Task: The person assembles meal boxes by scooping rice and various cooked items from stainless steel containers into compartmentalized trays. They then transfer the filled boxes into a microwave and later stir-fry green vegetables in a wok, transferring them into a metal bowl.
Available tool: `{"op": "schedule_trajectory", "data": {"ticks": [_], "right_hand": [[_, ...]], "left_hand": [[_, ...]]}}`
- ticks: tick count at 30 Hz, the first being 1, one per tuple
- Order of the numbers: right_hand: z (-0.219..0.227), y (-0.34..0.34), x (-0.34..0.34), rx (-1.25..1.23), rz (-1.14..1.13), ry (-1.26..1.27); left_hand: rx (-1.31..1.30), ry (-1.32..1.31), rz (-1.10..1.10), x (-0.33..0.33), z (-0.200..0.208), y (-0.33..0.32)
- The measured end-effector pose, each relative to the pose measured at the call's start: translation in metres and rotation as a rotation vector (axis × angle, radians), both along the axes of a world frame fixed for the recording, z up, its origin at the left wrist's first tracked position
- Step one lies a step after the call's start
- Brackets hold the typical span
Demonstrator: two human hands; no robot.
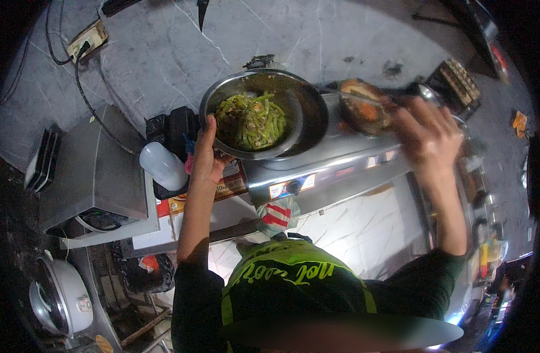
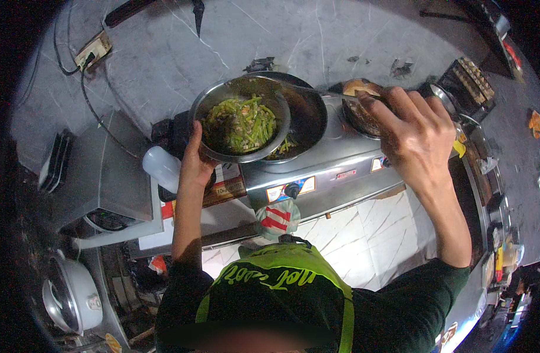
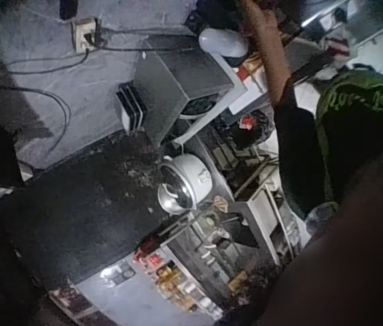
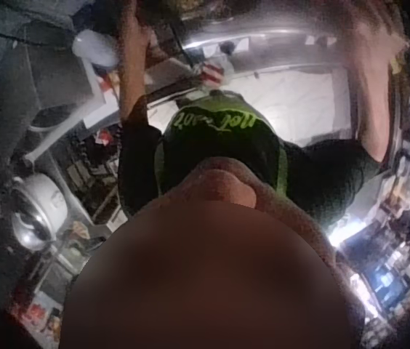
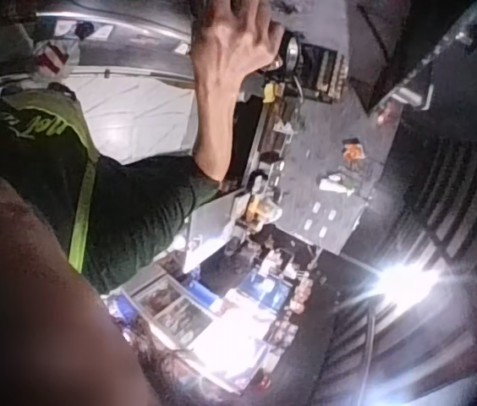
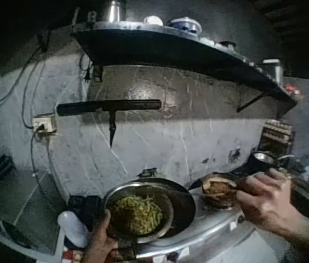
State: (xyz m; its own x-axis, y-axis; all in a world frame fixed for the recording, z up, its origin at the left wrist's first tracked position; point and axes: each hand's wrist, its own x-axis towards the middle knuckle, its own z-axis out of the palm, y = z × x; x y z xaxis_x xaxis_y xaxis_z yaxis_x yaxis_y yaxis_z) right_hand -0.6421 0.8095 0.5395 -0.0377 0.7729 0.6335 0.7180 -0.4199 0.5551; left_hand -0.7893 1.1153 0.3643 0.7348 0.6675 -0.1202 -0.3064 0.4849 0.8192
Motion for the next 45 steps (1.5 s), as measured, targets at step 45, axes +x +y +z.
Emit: {"op": "schedule_trajectory", "data": {"ticks": [45], "right_hand": [[-0.048,-0.201,-0.165,0.21,-0.823,0.357]], "left_hand": [[-0.132,0.019,-0.859,0.097,0.003,-0.173]]}}
